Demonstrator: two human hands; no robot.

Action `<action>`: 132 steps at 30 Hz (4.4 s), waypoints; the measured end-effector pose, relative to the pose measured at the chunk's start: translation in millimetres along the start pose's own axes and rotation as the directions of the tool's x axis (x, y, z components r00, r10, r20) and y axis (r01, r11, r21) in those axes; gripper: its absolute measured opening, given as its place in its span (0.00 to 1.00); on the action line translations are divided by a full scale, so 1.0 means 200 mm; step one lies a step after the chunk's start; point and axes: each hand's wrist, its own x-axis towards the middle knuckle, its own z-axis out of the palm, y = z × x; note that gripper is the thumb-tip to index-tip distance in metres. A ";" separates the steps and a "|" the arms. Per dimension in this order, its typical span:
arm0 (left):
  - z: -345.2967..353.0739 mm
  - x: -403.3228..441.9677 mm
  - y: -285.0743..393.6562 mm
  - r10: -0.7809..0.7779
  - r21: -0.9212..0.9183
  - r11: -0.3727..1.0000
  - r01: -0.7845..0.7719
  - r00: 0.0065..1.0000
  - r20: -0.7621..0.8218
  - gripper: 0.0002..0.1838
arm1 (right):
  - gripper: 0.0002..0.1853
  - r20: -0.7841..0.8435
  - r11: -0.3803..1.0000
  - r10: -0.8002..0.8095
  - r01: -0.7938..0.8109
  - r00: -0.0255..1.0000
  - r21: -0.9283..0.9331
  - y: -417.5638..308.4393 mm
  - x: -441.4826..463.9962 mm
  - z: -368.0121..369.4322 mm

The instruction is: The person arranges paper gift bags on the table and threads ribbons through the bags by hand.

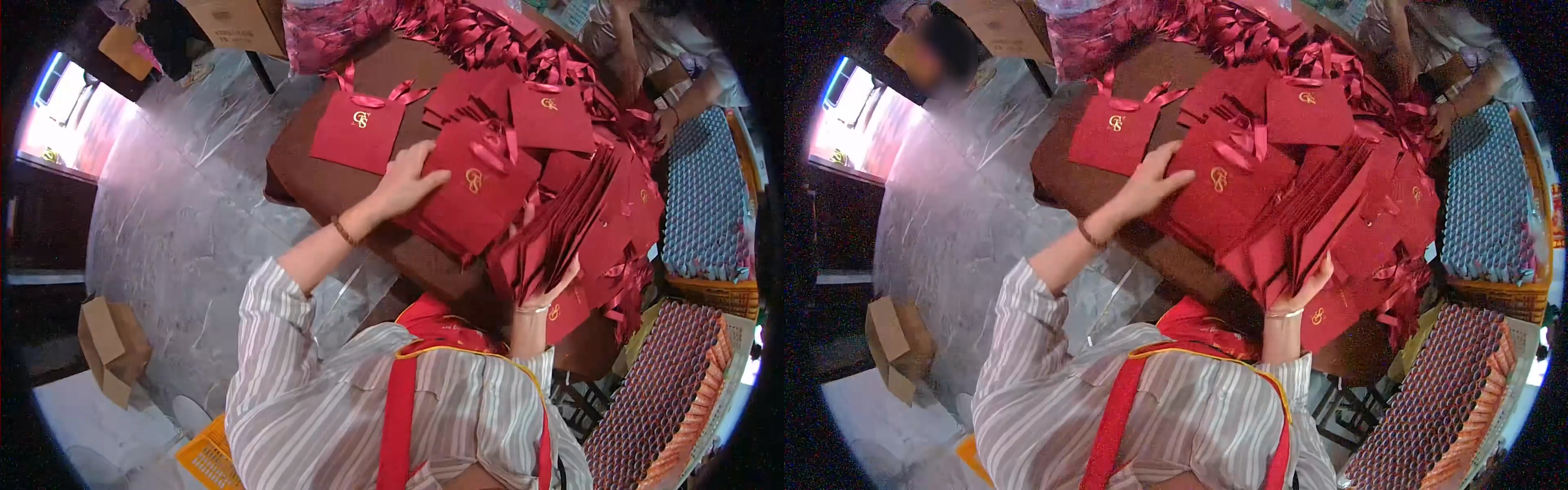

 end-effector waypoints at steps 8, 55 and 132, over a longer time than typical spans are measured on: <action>0.05 -0.28 0.21 0.084 0.075 0.994 -0.073 0.985 -0.153 0.32 | 0.28 0.021 0.996 0.028 -0.026 0.999 -0.082 0.00 -0.10 -0.01; -0.77 0.12 -0.22 -0.290 -0.798 0.540 0.269 0.949 0.123 0.37 | 0.27 -0.065 0.857 -0.313 0.252 0.948 -0.450 -0.20 -0.23 -0.23; 0.10 -0.43 0.91 0.420 0.357 0.737 -0.574 0.803 0.424 0.18 | 0.24 -0.415 0.566 -0.824 0.556 0.385 -0.609 -0.80 -0.92 -1.05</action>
